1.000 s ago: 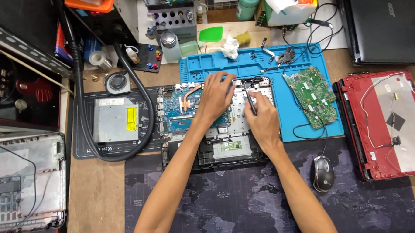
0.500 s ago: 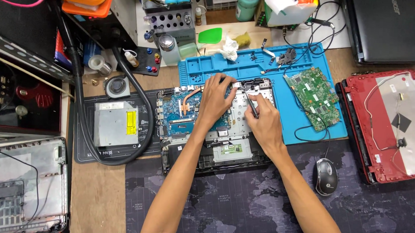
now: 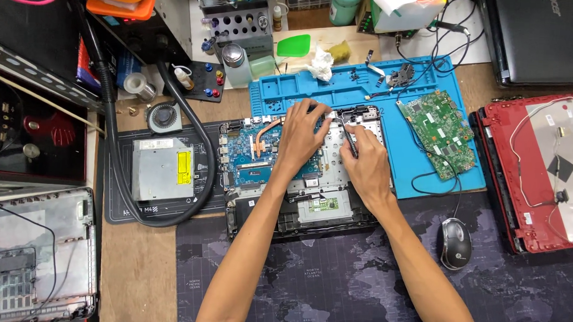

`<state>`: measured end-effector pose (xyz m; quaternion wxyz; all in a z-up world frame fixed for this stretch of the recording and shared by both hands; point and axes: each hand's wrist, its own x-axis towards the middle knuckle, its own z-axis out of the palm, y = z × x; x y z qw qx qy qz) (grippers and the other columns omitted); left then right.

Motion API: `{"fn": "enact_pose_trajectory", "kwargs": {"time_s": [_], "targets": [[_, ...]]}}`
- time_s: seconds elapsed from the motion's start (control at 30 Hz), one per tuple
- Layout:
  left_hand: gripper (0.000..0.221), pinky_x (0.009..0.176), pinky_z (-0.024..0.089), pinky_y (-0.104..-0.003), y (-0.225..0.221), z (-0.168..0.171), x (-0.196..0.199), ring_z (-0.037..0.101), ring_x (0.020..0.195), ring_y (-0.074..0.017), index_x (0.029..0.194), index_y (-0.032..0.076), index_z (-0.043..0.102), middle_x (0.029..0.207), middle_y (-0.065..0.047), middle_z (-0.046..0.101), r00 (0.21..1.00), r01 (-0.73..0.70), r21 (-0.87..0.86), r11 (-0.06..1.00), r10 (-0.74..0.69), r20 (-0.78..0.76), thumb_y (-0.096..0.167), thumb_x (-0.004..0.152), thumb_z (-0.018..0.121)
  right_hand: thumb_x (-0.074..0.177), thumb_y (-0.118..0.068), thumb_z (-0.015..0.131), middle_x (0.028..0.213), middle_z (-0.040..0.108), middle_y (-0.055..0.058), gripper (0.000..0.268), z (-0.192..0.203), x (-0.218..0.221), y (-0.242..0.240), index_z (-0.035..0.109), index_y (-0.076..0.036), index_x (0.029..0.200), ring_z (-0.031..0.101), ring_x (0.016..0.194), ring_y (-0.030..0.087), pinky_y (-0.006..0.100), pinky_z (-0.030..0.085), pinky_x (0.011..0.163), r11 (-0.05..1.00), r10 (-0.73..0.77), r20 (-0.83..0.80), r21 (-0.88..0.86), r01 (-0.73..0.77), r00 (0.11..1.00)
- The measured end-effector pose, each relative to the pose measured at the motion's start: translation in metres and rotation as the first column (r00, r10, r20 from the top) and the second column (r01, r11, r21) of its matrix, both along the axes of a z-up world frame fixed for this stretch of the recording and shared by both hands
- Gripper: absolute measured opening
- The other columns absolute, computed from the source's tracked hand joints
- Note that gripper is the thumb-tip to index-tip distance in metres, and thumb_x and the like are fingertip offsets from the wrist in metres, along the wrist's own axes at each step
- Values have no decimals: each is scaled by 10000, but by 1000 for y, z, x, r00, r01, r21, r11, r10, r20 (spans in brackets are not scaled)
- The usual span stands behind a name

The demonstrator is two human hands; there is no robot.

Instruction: Disassembling and repairing internal laptop components using a screwdriver and tweezers

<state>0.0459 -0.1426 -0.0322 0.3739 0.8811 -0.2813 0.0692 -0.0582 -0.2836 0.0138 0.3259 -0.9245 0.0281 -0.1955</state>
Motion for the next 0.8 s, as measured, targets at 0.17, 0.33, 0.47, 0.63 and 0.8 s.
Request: {"fn": "enact_pose_trajectory", "kwargs": {"time_s": [0.17,0.33,0.47,0.63,0.8], "targets": [[155,1075,413,-438,-1,0,2,603,1140,-241,1118,184,682,1081,-65,604,1000,-1,14,1000,1,-2,270,1010,613,933,38,629,791,634,164,237,-2,4,-6,690,13,1161,681,690,310,370,540,577,998,-6,8,63,5,1000],[144,1060,419,-430,-1,0,0,597,1131,-243,1110,187,678,1075,-63,596,1000,-5,18,1000,4,12,265,1006,616,926,-18,659,660,549,88,239,-17,1,-11,685,-18,1164,643,642,292,363,522,560,998,-8,-14,57,9,1000],[146,1056,424,-428,0,0,2,602,1122,-241,1108,186,679,1072,-64,598,1000,-8,23,1000,8,21,269,1004,617,907,-40,672,648,547,80,264,-14,0,-9,675,-36,1171,643,636,294,379,519,553,999,-6,-30,33,7,1000],[140,1047,429,-425,-1,-3,1,601,1117,-246,1104,185,671,1070,-58,592,999,-18,15,1000,18,47,265,997,629,895,-38,672,644,536,77,273,-12,-1,-8,669,-38,1168,641,642,294,390,516,565,1000,-5,-39,15,6,999],[134,1049,428,-421,-1,-4,1,598,1118,-245,1106,198,666,1072,-54,585,999,-18,17,1000,17,49,270,1002,621,908,6,636,697,582,127,249,-4,-1,-5,680,-6,1153,668,682,317,390,526,578,1000,3,-17,1,-3,1000]]}}
